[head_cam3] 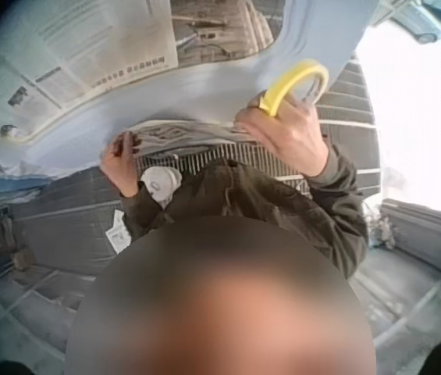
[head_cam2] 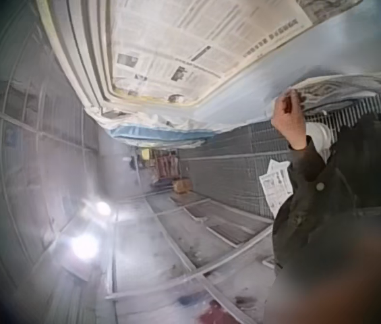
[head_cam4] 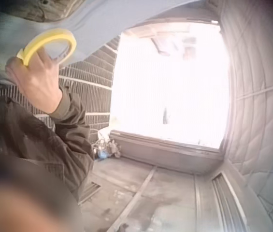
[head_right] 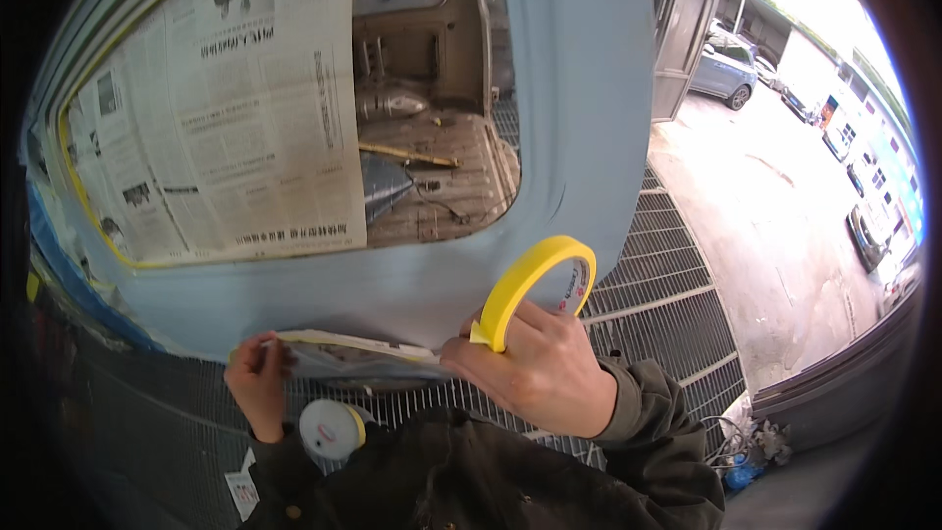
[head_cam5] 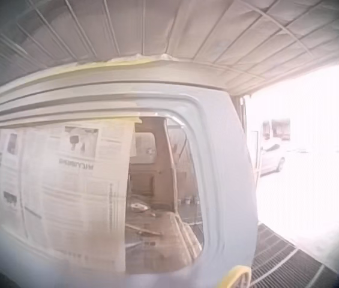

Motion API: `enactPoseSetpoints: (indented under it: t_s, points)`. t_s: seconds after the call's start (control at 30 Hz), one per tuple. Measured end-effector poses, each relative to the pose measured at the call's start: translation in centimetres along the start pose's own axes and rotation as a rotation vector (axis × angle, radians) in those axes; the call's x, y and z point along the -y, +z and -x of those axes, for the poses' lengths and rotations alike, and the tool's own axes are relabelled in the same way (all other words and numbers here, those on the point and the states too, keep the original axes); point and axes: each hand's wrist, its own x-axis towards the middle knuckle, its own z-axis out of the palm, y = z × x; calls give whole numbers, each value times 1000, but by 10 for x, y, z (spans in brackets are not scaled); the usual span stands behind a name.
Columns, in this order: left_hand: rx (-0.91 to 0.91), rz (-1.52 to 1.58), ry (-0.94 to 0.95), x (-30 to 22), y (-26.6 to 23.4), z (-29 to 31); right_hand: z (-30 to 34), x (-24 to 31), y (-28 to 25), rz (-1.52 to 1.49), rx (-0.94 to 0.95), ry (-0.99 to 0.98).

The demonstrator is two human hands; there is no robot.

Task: The person places newspaper sheets over the car door and secures them with yellow masking tape. They smooth the paper and apply tape along the edges to cover the door surface.

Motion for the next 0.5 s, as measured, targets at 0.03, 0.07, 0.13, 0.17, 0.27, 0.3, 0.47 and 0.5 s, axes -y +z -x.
enactPoseSetpoints:
  t_s: [0.03,0.07,0.13,0.17,0.27,0.3,0.47,0.5]
  points:
    - [-62,-17,9,5,-4,0,0,-2,4,-26,-3,8]
    - [-55,108,22,8,-6,6,1,-4,7,-61,-12,13]
    - [-68,319,-48,10,-11,13,4,-7,9,-76,-10,-2]
    - [-59,328,-65,12,-6,18,5,-7,11,-91,-4,-8]
    - [257,470,-178,9,-8,38,6,-11,11,-88,58,-68]
    - [372,385,-303,9,-6,49,6,-12,10,-76,86,-90]
    - [500,658,-930,45,31,76,5,-13,0,-96,179,-92]
    - [407,714,-950,57,39,75,5,-12,-2,-102,200,-88]
